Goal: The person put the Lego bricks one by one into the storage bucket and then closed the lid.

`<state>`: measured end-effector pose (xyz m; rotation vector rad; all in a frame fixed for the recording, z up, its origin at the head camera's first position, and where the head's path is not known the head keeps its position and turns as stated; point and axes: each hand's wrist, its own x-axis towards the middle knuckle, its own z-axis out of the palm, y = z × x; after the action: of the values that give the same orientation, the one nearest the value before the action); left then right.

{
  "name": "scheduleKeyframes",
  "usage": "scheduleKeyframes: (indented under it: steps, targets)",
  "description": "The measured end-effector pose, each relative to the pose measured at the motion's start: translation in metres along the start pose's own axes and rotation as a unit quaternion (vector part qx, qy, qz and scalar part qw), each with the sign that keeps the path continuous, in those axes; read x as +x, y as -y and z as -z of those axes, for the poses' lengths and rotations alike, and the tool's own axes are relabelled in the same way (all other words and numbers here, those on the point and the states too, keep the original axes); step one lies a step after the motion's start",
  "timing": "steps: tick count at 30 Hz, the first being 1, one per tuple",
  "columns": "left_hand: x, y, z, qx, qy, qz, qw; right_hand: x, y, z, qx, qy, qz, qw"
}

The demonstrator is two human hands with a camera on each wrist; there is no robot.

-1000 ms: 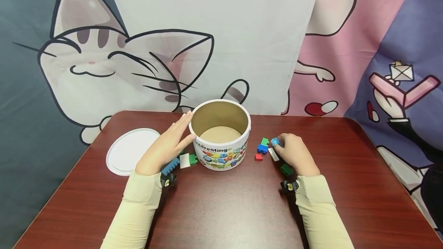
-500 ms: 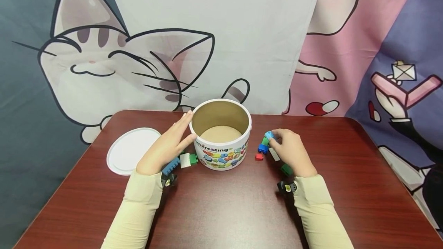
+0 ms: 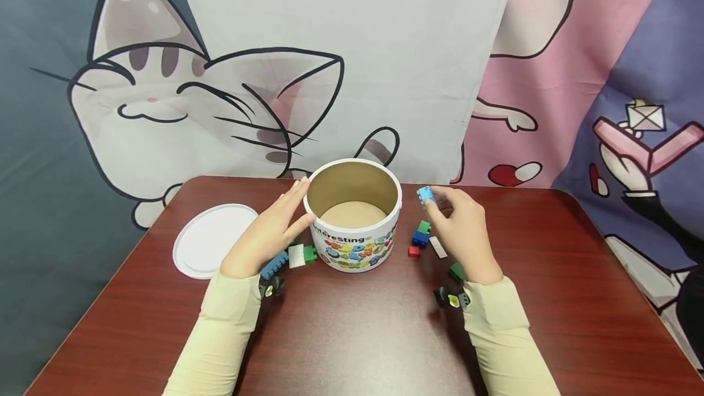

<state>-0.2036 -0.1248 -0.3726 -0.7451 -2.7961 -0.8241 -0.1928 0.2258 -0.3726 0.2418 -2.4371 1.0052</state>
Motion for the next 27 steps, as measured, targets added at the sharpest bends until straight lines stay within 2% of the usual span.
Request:
scheduleKeyframes:
  steps: [6, 12, 20, 27]
  targets:
    - [0.0, 0.002, -0.001, 0.003, -0.007, -0.01, 0.9999, 0.008, 0.017, -0.002, 0.029, -0.046, 0.024, 0.998]
    - [0.0, 0.002, -0.001, 0.004, -0.01, -0.012, 0.9999, 0.016, 0.038, -0.009, 0.078, -0.064, 0.04, 0.994]
    - [0.001, 0.001, -0.001, 0.0, -0.002, -0.003, 1.0, 0.029, 0.061, -0.022, 0.111, -0.034, 0.048, 0.992]
    - [0.001, 0.002, -0.002, 0.001, -0.001, -0.001, 1.0, 0.041, 0.071, -0.041, 0.107, 0.01, 0.059, 0.992]
